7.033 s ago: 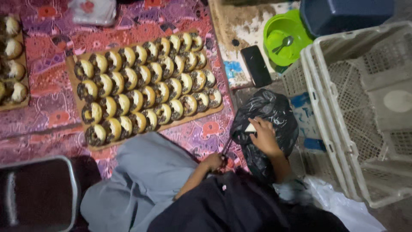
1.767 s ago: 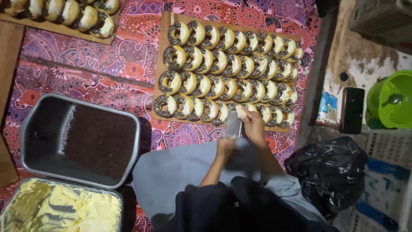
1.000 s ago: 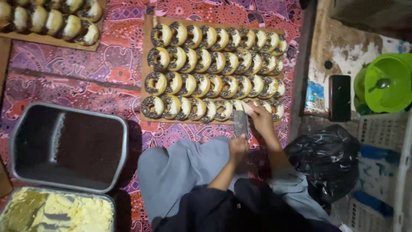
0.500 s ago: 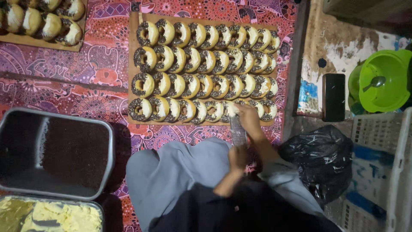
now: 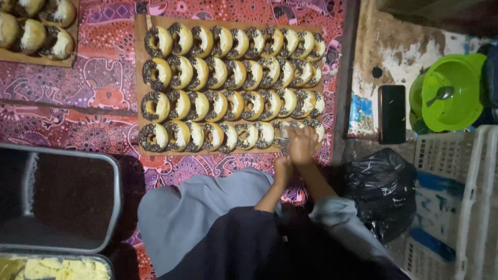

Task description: The person dips donuts into a yellow cream and then into a dark granular topping, placing them on a wooden board. Later, the person uses a grater to sprinkle a white substance over the arranged donuts.

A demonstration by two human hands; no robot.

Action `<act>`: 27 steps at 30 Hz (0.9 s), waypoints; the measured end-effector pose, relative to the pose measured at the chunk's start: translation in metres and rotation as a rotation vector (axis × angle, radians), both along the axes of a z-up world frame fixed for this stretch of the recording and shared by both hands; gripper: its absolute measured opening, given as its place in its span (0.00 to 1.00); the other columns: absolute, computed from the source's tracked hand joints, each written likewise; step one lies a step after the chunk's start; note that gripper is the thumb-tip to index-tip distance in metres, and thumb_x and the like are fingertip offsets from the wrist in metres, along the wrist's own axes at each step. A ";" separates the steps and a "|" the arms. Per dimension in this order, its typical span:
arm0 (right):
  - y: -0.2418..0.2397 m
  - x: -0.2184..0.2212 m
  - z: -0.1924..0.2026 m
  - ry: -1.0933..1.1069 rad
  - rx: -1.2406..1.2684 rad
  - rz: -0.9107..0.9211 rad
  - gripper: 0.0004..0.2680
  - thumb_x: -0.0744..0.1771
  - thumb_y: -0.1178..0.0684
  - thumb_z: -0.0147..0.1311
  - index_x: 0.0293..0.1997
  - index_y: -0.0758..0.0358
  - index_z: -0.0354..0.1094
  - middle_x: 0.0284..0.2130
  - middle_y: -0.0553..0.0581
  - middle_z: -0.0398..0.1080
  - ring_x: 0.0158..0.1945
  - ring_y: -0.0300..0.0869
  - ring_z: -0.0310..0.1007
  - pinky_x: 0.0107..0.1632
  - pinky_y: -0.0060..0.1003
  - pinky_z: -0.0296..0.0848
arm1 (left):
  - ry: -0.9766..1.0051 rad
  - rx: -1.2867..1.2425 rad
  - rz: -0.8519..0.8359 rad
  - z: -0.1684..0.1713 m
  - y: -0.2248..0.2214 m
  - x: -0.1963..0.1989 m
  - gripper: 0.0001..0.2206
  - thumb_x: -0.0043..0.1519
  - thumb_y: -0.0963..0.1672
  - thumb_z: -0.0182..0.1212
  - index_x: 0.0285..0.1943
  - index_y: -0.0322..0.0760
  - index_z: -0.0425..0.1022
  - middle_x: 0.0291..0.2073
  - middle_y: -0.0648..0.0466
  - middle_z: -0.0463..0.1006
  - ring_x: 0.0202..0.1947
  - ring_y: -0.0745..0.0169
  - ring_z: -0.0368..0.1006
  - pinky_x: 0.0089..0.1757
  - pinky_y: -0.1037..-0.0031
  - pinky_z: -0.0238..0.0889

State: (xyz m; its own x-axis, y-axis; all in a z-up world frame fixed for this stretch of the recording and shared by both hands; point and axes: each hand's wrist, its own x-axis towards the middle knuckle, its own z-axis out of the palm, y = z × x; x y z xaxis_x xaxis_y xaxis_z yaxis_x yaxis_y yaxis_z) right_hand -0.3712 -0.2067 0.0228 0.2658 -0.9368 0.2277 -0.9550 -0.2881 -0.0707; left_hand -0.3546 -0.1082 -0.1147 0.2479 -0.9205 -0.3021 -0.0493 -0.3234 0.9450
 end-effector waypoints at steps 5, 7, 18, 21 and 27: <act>-0.020 -0.031 -0.016 -0.203 0.223 -0.018 0.10 0.66 0.55 0.57 0.52 0.53 0.79 0.34 0.55 0.76 0.40 0.49 0.68 0.48 0.46 0.64 | 0.193 0.247 0.031 0.055 0.071 -0.023 0.16 0.69 0.46 0.52 0.31 0.29 0.73 0.17 0.42 0.72 0.18 0.47 0.72 0.26 0.55 0.63; -0.023 -0.052 -0.008 -0.489 0.405 -0.108 0.11 0.66 0.53 0.57 0.55 0.52 0.77 0.36 0.55 0.76 0.40 0.48 0.69 0.49 0.44 0.67 | 0.511 0.428 0.059 0.067 0.083 -0.031 0.13 0.70 0.47 0.52 0.40 0.31 0.72 0.19 0.45 0.69 0.18 0.44 0.66 0.27 0.52 0.58; 0.016 -0.060 0.014 -0.032 0.105 -0.104 0.14 0.63 0.54 0.51 0.52 0.49 0.78 0.45 0.50 0.78 0.47 0.48 0.70 0.55 0.60 0.61 | -0.140 -0.079 -0.098 -0.008 -0.018 -0.040 0.15 0.67 0.44 0.54 0.29 0.27 0.73 0.22 0.38 0.71 0.25 0.36 0.70 0.29 0.51 0.62; 0.007 -0.057 0.005 0.020 0.108 -0.130 0.13 0.66 0.56 0.52 0.53 0.47 0.78 0.47 0.52 0.77 0.51 0.49 0.70 0.53 0.60 0.61 | -0.051 -0.048 -0.053 0.005 0.001 -0.047 0.15 0.66 0.42 0.55 0.25 0.26 0.71 0.18 0.43 0.69 0.21 0.47 0.66 0.26 0.56 0.58; -0.006 -0.094 -0.006 -0.562 0.355 -0.032 0.15 0.66 0.61 0.49 0.58 0.62 0.73 0.43 0.61 0.76 0.42 0.52 0.74 0.49 0.49 0.71 | 0.236 0.177 -0.074 0.073 0.072 -0.054 0.14 0.67 0.43 0.53 0.30 0.28 0.72 0.18 0.47 0.72 0.20 0.58 0.67 0.25 0.62 0.58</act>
